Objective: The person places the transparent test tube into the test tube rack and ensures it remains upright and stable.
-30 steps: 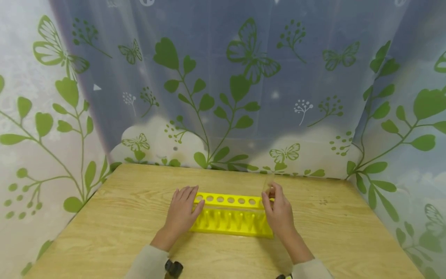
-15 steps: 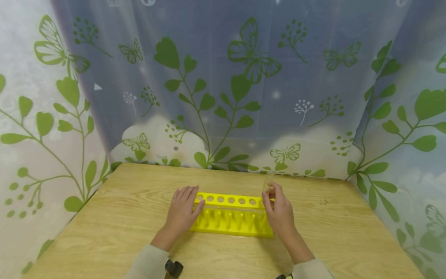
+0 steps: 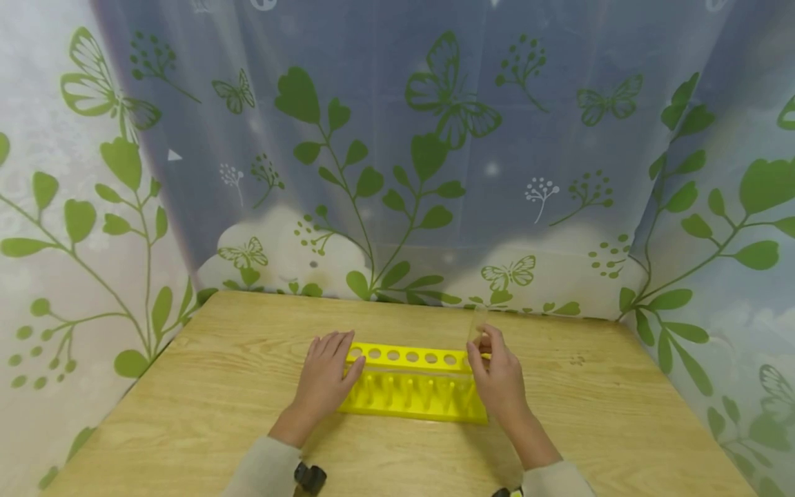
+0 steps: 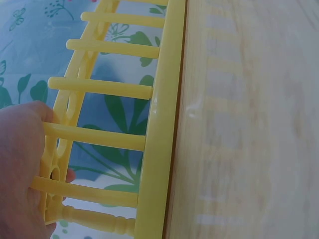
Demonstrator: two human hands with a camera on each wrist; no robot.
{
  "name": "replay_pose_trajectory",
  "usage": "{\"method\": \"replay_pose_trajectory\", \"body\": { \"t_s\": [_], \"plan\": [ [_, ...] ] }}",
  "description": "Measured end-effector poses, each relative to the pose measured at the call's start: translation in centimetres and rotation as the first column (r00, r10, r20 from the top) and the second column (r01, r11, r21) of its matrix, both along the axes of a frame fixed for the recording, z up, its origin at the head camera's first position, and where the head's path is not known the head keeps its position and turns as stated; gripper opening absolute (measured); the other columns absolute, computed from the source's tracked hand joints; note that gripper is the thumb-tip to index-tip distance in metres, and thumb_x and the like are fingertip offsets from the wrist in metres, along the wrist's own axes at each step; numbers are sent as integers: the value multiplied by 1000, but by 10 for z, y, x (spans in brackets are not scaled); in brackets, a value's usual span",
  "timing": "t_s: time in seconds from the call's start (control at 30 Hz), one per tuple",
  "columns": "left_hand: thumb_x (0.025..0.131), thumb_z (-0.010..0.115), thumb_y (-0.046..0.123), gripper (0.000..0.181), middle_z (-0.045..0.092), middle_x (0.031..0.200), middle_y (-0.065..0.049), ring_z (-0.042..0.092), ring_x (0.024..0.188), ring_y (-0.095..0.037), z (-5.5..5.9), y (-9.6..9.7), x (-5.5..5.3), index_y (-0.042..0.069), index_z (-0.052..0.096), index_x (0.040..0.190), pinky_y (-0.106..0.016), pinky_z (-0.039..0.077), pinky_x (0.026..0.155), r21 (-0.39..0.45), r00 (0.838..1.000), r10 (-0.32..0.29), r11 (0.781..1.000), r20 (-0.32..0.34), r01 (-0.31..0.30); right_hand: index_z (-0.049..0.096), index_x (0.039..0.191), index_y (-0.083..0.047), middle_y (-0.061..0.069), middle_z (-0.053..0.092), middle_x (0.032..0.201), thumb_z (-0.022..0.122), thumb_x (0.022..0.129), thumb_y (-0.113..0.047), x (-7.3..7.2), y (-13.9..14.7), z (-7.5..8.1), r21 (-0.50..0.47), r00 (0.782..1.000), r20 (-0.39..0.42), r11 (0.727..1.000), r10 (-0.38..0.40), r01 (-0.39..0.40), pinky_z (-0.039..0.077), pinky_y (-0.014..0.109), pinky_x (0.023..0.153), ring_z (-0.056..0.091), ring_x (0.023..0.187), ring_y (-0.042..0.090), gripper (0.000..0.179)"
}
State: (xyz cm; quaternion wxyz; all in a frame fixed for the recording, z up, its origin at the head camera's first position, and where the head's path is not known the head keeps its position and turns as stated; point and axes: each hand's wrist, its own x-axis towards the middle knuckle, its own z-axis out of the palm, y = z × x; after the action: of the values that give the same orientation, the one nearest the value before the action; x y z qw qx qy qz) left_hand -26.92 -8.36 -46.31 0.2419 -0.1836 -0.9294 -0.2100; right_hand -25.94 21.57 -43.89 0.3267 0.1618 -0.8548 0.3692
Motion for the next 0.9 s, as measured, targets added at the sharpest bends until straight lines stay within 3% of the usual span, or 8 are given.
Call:
{"method": "replay_pose_trajectory", "body": {
  "t_s": [0.3,0.9],
  "plan": [
    [101,49,39,54,54,136,-13,43,131,-33,1,1,-1,1,51,139,-56,23,114,2,1000,-1,1000,8,1,51,125,1,9,65,95,56,98,-9,1,1,3,-30,999,46,1000,2,0,59,35,67,67,87,28,29],
    [101,48,41,56,53,138,-12,42,132,-32,1,1,1,2,49,140,-55,23,114,-9,999,9,1000,31,-9,51,127,0,9,65,98,53,100,-11,0,0,3,-53,999,37,999,12,-10,58,25,68,66,87,25,29]
  ]
}}
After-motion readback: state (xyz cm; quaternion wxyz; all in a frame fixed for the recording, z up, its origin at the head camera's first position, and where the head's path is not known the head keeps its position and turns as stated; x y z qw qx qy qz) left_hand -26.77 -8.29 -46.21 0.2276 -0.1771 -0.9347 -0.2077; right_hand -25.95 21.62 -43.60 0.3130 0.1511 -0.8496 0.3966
